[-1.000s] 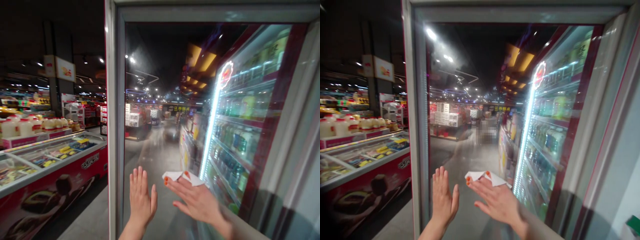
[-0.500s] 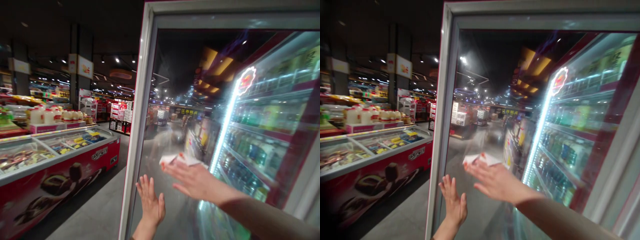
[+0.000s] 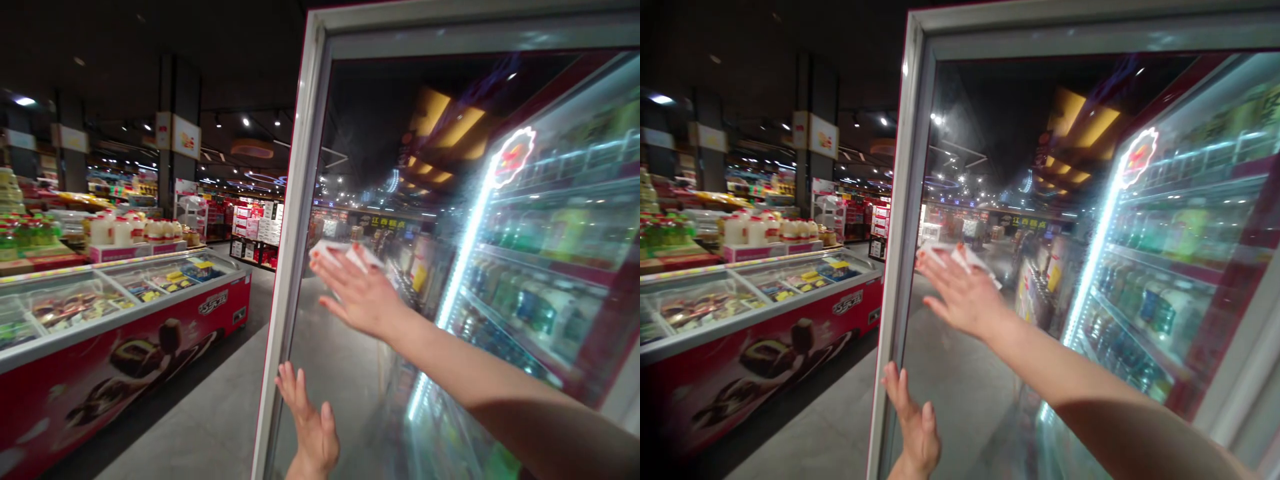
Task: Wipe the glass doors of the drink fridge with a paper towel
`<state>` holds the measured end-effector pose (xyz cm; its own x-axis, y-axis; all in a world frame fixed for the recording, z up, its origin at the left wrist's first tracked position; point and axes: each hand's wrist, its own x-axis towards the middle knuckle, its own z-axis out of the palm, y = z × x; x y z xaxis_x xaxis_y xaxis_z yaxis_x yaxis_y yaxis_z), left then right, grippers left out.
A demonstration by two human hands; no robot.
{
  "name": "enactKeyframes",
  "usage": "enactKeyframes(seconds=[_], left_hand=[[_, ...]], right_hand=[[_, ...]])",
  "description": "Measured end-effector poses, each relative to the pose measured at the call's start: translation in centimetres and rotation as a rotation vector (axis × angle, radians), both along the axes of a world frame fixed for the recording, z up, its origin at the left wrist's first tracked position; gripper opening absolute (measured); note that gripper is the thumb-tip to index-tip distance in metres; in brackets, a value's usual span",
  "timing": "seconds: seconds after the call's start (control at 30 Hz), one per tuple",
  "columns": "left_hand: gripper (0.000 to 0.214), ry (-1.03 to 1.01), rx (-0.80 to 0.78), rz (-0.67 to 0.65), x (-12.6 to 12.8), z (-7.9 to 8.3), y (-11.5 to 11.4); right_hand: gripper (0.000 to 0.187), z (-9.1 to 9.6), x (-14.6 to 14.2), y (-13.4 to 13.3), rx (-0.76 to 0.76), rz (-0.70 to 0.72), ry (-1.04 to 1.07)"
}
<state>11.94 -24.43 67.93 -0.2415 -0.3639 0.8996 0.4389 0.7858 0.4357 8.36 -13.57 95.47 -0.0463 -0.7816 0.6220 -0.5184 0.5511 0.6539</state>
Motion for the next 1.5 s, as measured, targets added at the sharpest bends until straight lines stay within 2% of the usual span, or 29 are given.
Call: enactKeyframes(seconds=[0.03, 0.07, 0.1, 0.17, 0.23, 0.27, 0.3, 0.37, 0.47, 0.5, 0.53, 0.57, 0.6, 0.67, 0.7, 0.73, 0.77, 0.8, 0.87, 0.93, 0.97, 1.03, 1.1, 1.17, 1.23, 1.33, 1.4, 1.43, 1.5], left_hand=[[0.081, 0.003, 0.021, -0.003, 0.1, 0.0, 0.2], [0.08, 0.008, 0.038, -0.005, 0.2, 0.0, 0.3], [0.08, 0.013, 0.047, -0.002, 0.3, 0.0, 0.3], [0.079, 0.013, 0.039, 0.016, 0.6, -0.1, -0.1], [0.08, 0.009, 0.01, 0.034, 0.9, -0.2, -0.9], [0.081, 0.012, -0.009, 0.034, 1.0, 0.0, -1.3], [0.082, 0.024, -0.03, 0.031, 1.1, 0.3, -1.7], [0.081, 0.052, -0.098, 0.023, 1.0, 1.2, -2.1], [0.08, 0.064, -0.243, 0.023, 0.2, 3.1, -1.7], [0.08, 0.063, -0.291, 0.028, -0.1, 3.7, -1.4], [0.081, 0.057, -0.336, 0.036, -0.5, 4.1, -1.0], [0.082, 0.052, -0.376, 0.049, -0.8, 4.5, -0.7], [0.083, 0.052, -0.41, 0.065, -1.1, 4.7, -0.3], [0.084, 0.064, -0.454, 0.097, -1.4, 5.0, 0.2], [0.084, 0.071, -0.462, 0.11, -1.4, 5.0, 0.3], [0.085, 0.077, -0.468, 0.117, -1.5, 5.0, 0.3], [0.085, 0.083, -0.473, 0.118, -1.5, 4.9, 0.3], [0.086, 0.082, -0.479, 0.117, -1.5, 4.9, 0.2], [0.087, 0.079, -0.482, 0.112, -1.4, 4.7, 0.2], [0.088, 0.076, -0.455, 0.109, -1.3, 4.6, 0.2], [0.089, 0.073, -0.435, 0.108, -1.3, 4.5, 0.2], [0.088, 0.072, -0.426, 0.098, -1.3, 4.5, 0.2], [0.085, 0.076, -0.426, 0.079, -1.4, 4.5, 0.2], [0.081, 0.072, -0.403, 0.053, -1.4, 4.5, 0.2], [0.078, 0.061, -0.371, 0.033, -1.4, 4.6, 0.2], [0.078, 0.05, -0.395, 0.036, -1.3, 4.8, 0.2], [0.08, 0.041, -0.43, 0.062, -1.2, 4.9, 0.1], [0.081, 0.038, -0.451, 0.078, -1.2, 5.0, 0.1], [0.083, 0.049, -0.484, 0.105, -1.0, 5.2, 0.0]], right_hand=[[0.067, 0.9, 0.0, -0.8, -0.099, -0.037, 0.01], [0.067, 0.7, 0.1, -1.5, -0.156, -0.054, 0.021], [0.065, -0.5, 0.6, -2.0, -0.163, -0.051, 0.029], [0.055, -5.2, 1.9, -1.9, -0.03, 0.022, 0.052], [0.045, -10.2, 3.4, -0.3, 0.129, 0.082, 0.078], [0.042, -11.7, 3.8, 1.1, 0.144, 0.081, 0.084], [0.039, -12.2, 4.0, 2.8, 0.143, 0.074, 0.093], [0.043, -10.3, 3.8, 6.3, 0.038, 0.009, 0.105], [0.068, -5.3, 3.0, 10.0, -0.384, -0.23, 0.082], [0.071, -4.6, 3.0, 10.5, -0.55, -0.312, 0.079], [0.074, -5.0, 3.3, 10.6, -0.679, -0.38, 0.085], [0.076, -6.4, 3.8, 10.5, -0.741, -0.415, 0.101], [0.076, -8.6, 4.3, 10.3, -0.729, -0.415, 0.136], [0.074, -14.3, 5.2, 10.5, -0.452, -0.359, 0.135], [0.069, -16.9, 5.5, 11.3, -0.245, -0.31, 0.111], [0.066, -19.0, 5.7, 12.6, -0.111, -0.275, 0.127], [0.067, -20.2, 5.8, 14.4, -0.132, -0.309, 0.143], [0.071, -20.6, 5.8, 16.3, -0.21, -0.346, 0.163], [0.082, -19.3, 5.6, 19.3, -0.568, -0.473, 0.18], [0.087, -17.4, 5.3, 19.5, -0.879, -0.568, 0.151], [0.087, -17.0, 5.3, 18.5, -0.947, -0.589, 0.131], [0.086, -17.8, 5.6, 14.9, -0.854, -0.555, 0.113], [0.083, -20.1, 6.2, 11.7, -0.553, -0.459, 0.125], [0.08, -22.0, 6.8, 11.1, -0.372, -0.404, 0.136], [0.082, -22.0, 7.2, 13.1, -0.442, -0.431, 0.139], [0.082, -18.8, 6.3, 16.5, -0.831, -0.537, 0.134], [0.08, -16.8, 5.3, 15.9, -1.014, -0.553, 0.123], [0.08, -16.5, 5.1, 14.7, -1.001, -0.536, 0.108], [0.079, -17.2, 5.2, 11.9, -0.736, -0.438, 0.076]])
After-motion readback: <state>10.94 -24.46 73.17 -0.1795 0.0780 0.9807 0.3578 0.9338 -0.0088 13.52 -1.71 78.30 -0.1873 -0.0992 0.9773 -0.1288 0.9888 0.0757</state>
